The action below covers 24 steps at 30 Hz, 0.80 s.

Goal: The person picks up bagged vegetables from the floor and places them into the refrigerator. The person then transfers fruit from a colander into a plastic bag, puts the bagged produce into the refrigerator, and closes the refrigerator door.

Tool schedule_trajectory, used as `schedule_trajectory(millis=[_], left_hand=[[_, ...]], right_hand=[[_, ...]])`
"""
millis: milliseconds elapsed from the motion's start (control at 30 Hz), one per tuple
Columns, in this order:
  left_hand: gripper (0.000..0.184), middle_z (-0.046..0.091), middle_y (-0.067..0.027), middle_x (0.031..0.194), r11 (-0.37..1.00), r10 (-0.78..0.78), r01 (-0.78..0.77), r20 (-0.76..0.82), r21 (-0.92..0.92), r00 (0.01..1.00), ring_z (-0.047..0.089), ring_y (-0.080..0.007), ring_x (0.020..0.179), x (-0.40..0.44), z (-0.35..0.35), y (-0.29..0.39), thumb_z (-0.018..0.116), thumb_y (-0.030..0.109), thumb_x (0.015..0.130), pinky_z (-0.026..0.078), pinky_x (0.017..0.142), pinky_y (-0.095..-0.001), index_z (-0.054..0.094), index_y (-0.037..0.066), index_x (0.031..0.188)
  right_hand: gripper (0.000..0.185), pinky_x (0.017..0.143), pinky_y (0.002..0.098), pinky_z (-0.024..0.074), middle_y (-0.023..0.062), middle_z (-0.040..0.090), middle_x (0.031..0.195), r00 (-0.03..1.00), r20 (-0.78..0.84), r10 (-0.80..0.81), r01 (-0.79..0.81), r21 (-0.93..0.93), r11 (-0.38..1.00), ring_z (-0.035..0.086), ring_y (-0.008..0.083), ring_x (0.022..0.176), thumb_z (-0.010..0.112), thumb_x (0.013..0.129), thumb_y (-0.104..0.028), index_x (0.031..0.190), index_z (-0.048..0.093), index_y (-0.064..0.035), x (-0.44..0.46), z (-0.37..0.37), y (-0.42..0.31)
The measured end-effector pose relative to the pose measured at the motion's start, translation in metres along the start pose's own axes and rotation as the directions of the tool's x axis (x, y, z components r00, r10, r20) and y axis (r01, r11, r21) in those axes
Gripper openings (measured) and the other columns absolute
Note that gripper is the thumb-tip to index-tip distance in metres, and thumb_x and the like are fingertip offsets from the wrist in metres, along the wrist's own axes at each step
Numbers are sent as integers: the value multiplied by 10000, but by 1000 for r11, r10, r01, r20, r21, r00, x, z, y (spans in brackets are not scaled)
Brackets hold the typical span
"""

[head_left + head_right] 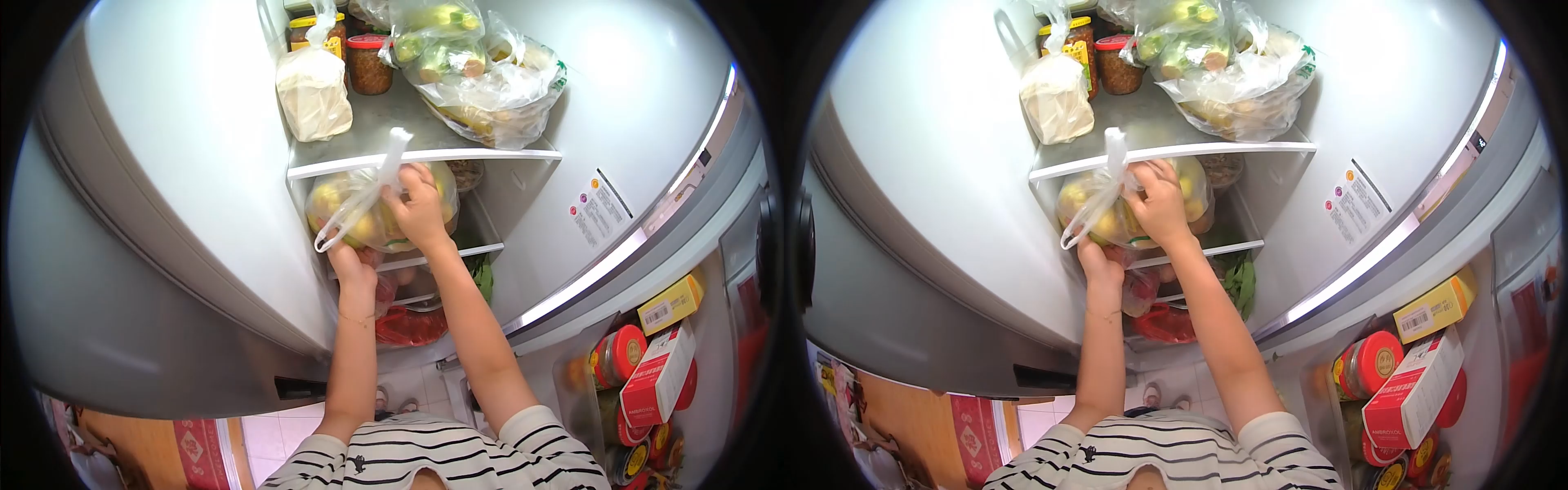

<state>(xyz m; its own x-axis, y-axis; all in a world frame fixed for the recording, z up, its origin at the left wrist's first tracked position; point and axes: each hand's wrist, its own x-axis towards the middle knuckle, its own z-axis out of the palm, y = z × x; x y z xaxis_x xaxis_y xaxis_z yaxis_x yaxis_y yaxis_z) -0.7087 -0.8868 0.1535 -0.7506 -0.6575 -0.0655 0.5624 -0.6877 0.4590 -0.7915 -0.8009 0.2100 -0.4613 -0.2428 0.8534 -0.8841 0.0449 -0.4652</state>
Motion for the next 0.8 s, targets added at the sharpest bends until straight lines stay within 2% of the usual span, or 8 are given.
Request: schedule_trajectory(millis=[67,200,333,400,500,667,733,800], left_hand=[[611,529,-119,1258,999,-15,16,-14,28,1000,599,-256,1064,15,-1,1,408,557,944,561,833,-385,422,79,1324],[632,529,-112,1245,992,13,-4,-64,126,998,600,-249,1039,28,2,-7,425,570,932,554,800,-375,418,72,1322],[662,529,-94,1218,956,55,1,-184,295,981,596,-230,1004,41,2,-7,438,602,913,554,735,-355,381,104,1346],[681,515,-93,1234,949,35,32,-204,314,978,590,-229,1004,47,3,-4,448,613,904,553,725,-353,351,124,1367],[722,480,-96,1273,953,28,44,-234,298,972,572,-232,1030,48,2,-7,469,629,886,554,713,-357,300,152,1401],[701,428,-113,1334,962,33,22,-197,271,980,539,-267,1095,43,-4,-10,465,589,910,553,735,-390,258,165,1428],[661,398,-150,1360,891,272,-135,-272,433,923,507,-305,1142,28,6,-14,429,529,951,545,747,-410,242,116,1432],[652,364,-185,1379,821,322,-187,-167,539,932,465,-338,1183,29,-16,-22,430,486,963,507,822,-438,232,75,1430]], right_hand=[[241,951,426,369,143,642,1011,991,117,-62,80,-158,984,546,330,1015,644,808,-152,1020,633,-39,3,2,8],[293,1014,469,306,104,646,1085,986,163,-28,98,-434,895,565,283,1058,518,885,-225,1092,624,-47,16,28,5],[300,1010,466,312,112,638,1096,988,97,121,-71,-409,910,570,281,1046,522,878,-213,1114,612,-51,20,44,7],[301,986,477,324,123,641,1072,999,0,-48,43,-460,887,570,292,1037,522,874,-200,1125,608,-58,20,50,10],[305,962,487,326,140,642,1058,994,86,62,-18,-441,897,574,309,1022,523,871,-197,1130,607,-60,28,53,16],[237,837,486,403,163,651,904,993,113,-31,80,-456,886,585,381,892,552,865,-194,1013,614,-19,27,48,13],[242,835,494,400,160,651,882,990,134,-42,104,-502,858,588,375,895,550,870,-207,1009,617,-20,24,42,5],[318,1001,479,302,133,644,1042,909,335,249,-46,-512,858,580,290,995,542,876,-215,1133,588,-34,21,31,0]])
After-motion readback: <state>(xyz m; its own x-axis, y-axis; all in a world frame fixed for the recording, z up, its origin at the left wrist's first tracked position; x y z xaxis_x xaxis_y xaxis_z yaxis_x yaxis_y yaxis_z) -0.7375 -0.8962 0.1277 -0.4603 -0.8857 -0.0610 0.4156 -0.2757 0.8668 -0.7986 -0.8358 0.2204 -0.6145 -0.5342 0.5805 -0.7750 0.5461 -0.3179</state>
